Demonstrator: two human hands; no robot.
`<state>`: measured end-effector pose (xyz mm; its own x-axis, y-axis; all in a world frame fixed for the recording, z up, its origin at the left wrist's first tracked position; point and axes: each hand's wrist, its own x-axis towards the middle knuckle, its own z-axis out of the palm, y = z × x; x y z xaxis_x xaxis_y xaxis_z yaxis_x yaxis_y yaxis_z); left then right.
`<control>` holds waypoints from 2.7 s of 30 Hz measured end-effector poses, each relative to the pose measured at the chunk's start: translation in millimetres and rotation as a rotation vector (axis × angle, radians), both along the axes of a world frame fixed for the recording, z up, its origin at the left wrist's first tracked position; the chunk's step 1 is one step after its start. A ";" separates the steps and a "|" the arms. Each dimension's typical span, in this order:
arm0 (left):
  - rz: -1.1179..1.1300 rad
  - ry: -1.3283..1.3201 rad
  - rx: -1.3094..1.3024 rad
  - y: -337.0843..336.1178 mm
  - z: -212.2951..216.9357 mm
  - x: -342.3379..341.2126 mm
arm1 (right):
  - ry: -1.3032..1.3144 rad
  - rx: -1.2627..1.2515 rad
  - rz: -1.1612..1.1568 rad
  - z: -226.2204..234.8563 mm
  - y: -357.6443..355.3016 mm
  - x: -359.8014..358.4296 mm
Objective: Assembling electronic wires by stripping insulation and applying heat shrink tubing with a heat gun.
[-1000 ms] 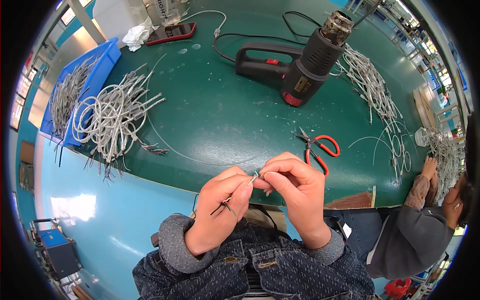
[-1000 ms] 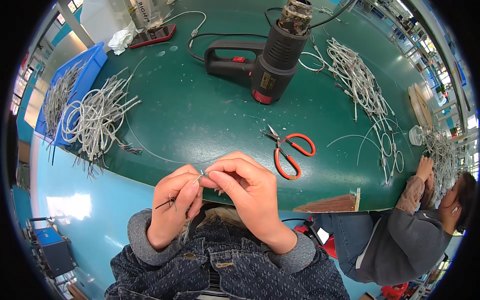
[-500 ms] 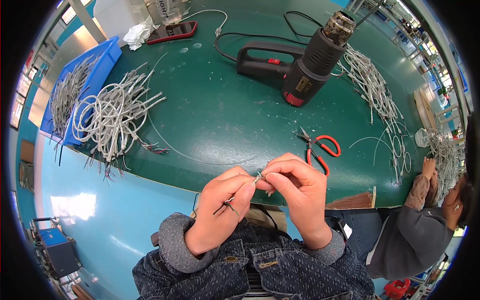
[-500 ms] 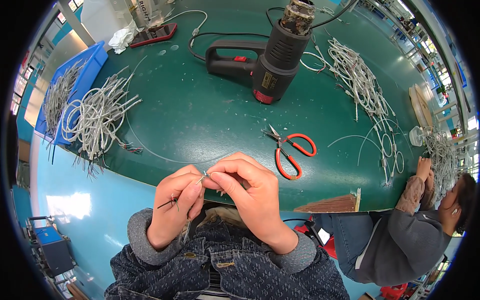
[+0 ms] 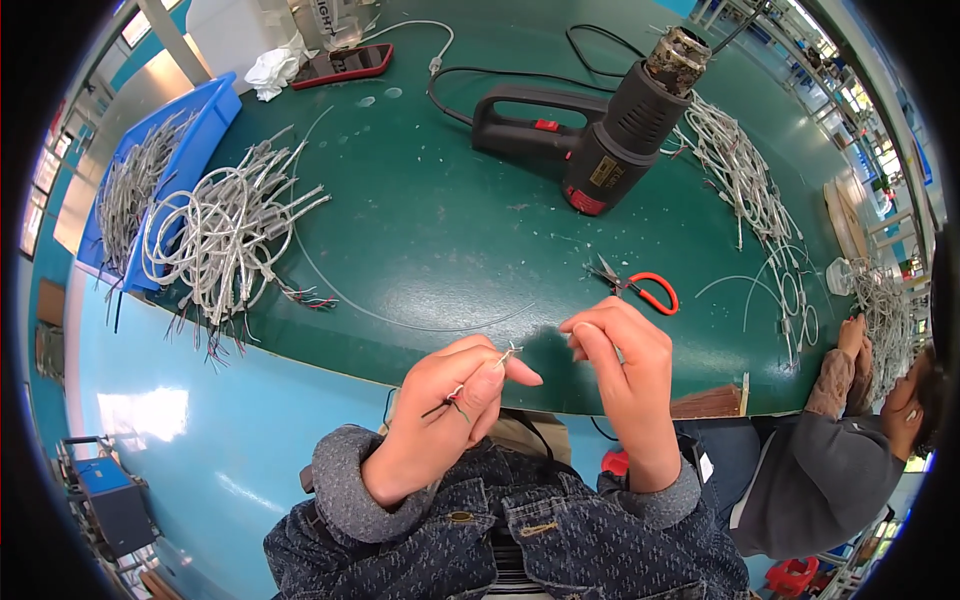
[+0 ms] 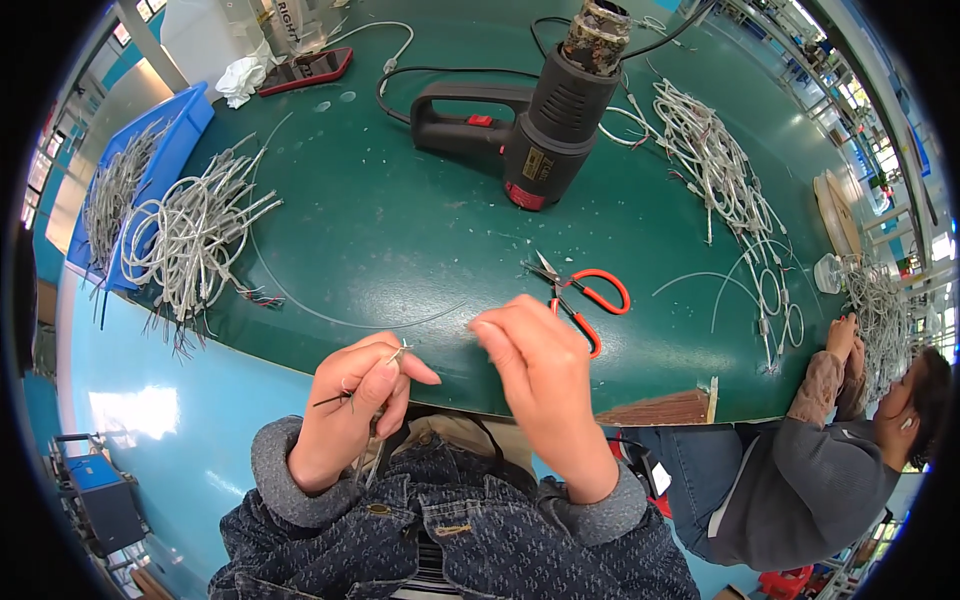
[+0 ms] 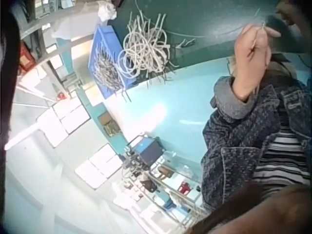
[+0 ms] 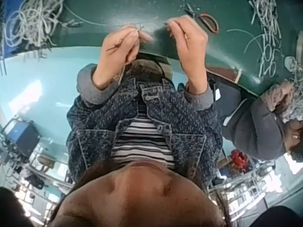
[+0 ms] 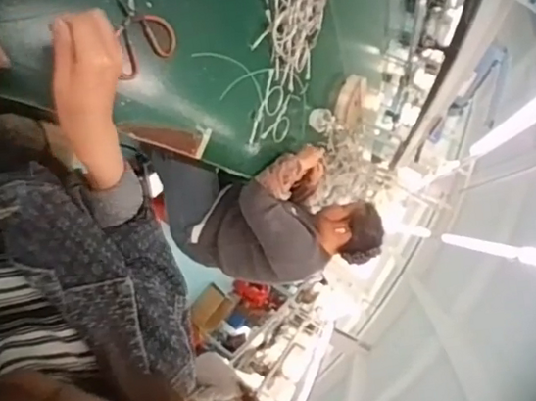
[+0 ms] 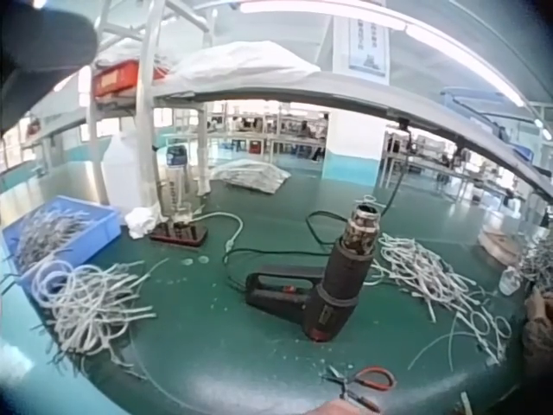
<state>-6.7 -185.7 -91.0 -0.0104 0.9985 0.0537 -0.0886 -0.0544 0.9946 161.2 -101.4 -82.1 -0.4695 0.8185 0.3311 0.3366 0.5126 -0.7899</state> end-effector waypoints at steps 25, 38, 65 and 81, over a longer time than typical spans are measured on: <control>-0.009 -0.138 -0.237 5.2 -2.7 -1.9 | 0.185 -0.433 -0.014 -25.7 -1.8 -9.5; 0.160 0.241 0.068 4.6 4.3 2.3 | 0.550 -0.557 0.111 11.7 -9.2 -9.0; 0.316 0.334 0.170 4.3 -3.1 6.6 | 0.030 -0.094 0.029 4.9 -10.0 -3.9; 0.243 -0.140 -0.009 4.2 0.1 0.8 | -0.318 0.050 -0.079 -11.7 6.3 21.4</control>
<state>-5.9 -181.5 -90.8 -0.2565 0.9662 0.0262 -0.2107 -0.0824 0.9741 182.6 -95.2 -93.8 -0.4914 0.8431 0.2186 0.6026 0.5103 -0.6135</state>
